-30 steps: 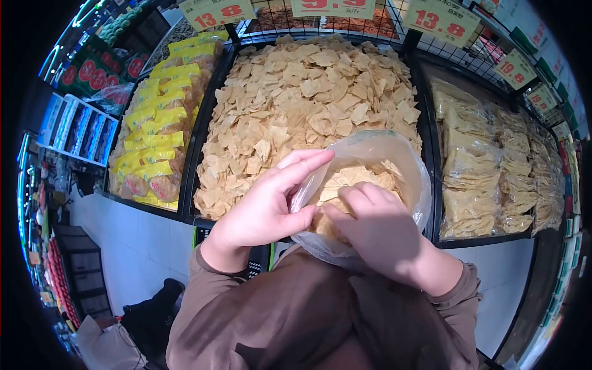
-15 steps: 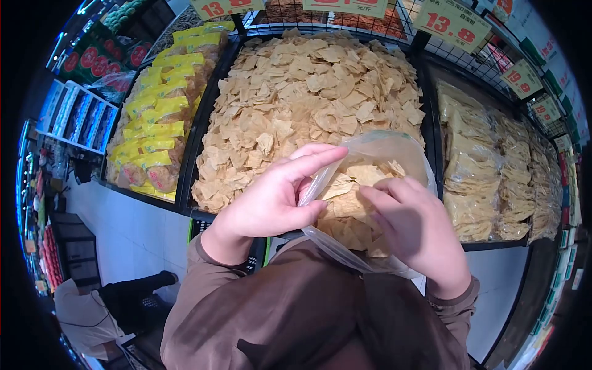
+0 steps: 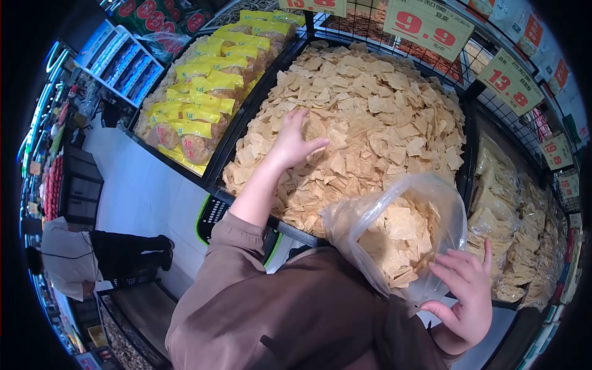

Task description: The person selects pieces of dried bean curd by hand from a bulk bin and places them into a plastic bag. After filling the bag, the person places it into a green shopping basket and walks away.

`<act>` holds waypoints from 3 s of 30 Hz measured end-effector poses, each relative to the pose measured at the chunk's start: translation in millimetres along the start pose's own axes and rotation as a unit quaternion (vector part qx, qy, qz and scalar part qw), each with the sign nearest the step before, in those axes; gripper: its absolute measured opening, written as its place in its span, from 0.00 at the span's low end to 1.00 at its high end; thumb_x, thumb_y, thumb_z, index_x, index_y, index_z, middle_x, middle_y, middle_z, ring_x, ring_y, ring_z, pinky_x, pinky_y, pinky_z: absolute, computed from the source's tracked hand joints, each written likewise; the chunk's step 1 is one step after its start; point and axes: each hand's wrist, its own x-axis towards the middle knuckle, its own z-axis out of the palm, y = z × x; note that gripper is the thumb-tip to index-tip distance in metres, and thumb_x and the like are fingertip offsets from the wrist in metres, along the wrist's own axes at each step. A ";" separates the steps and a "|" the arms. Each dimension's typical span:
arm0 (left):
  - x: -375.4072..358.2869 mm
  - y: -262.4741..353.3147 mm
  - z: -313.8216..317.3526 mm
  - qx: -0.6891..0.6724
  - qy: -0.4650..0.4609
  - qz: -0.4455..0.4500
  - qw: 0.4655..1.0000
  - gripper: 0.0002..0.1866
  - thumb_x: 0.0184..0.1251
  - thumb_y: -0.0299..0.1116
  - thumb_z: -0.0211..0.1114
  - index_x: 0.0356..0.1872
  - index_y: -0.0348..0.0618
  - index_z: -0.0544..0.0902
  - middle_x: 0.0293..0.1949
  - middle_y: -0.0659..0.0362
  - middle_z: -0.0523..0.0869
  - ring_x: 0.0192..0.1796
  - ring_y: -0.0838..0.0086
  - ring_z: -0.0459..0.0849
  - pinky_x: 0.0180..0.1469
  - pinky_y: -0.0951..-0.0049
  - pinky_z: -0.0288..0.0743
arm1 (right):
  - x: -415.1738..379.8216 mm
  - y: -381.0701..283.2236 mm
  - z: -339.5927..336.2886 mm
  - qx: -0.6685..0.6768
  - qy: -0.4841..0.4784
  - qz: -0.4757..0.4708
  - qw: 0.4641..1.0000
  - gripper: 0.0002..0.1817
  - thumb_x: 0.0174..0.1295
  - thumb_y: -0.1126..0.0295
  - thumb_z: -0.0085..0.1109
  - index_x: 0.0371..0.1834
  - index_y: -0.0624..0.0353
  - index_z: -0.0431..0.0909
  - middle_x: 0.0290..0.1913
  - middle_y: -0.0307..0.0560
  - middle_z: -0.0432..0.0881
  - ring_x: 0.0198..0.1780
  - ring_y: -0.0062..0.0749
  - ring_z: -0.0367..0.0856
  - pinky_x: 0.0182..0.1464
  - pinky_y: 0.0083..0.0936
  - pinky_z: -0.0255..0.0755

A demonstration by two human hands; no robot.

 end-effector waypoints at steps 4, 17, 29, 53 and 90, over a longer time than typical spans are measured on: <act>17.0 -32.4 -0.4 0.074 0.018 -0.157 0.985 0.68 0.30 0.63 0.81 0.73 0.38 0.54 0.72 0.32 0.50 0.75 0.43 0.50 0.74 0.54 0.52 | -19.9 11.5 12.1 0.079 0.127 0.064 0.987 0.35 0.44 0.47 0.71 0.52 0.60 0.80 0.55 0.55 0.77 0.54 0.52 0.74 0.68 0.54 0.53; 28.6 -16.0 23.7 0.104 -0.126 -0.027 0.986 0.53 0.30 0.58 0.82 0.67 0.59 0.70 0.71 0.41 0.58 0.72 0.44 0.57 0.70 0.49 0.57 | -38.8 20.6 41.5 0.230 0.256 0.141 0.928 0.32 0.52 0.51 0.71 0.52 0.67 0.78 0.50 0.56 0.78 0.50 0.39 0.75 0.50 0.31 0.69; 15.3 -31.0 39.1 0.045 -0.015 0.015 0.999 0.31 0.43 0.40 0.78 0.54 0.54 0.79 0.65 0.45 0.68 0.66 0.47 0.66 0.67 0.55 0.64 | -35.9 25.5 53.7 0.275 0.260 0.134 0.916 0.40 0.47 0.50 0.74 0.60 0.63 0.76 0.64 0.53 0.67 0.45 0.31 0.72 0.44 0.25 0.68; -5.9 133.2 -54.9 -0.572 -0.248 0.209 0.753 0.22 0.49 0.27 0.72 0.48 0.41 0.77 0.55 0.55 0.77 0.54 0.71 0.79 0.58 0.69 0.73 | -27.2 16.1 60.4 0.442 0.252 0.193 0.839 0.39 0.45 0.84 0.68 0.67 0.67 0.68 0.64 0.52 0.68 0.38 0.17 0.78 0.38 0.13 0.74; 14.6 41.8 48.1 0.172 -0.149 0.081 0.970 0.64 0.33 0.51 0.83 0.75 0.54 0.52 0.74 0.40 0.48 0.75 0.43 0.50 0.70 0.47 0.56 | -22.6 18.8 64.1 0.426 0.278 0.176 0.843 0.31 0.45 0.82 0.64 0.59 0.69 0.75 0.58 0.50 0.74 0.36 0.13 0.69 0.38 0.11 0.64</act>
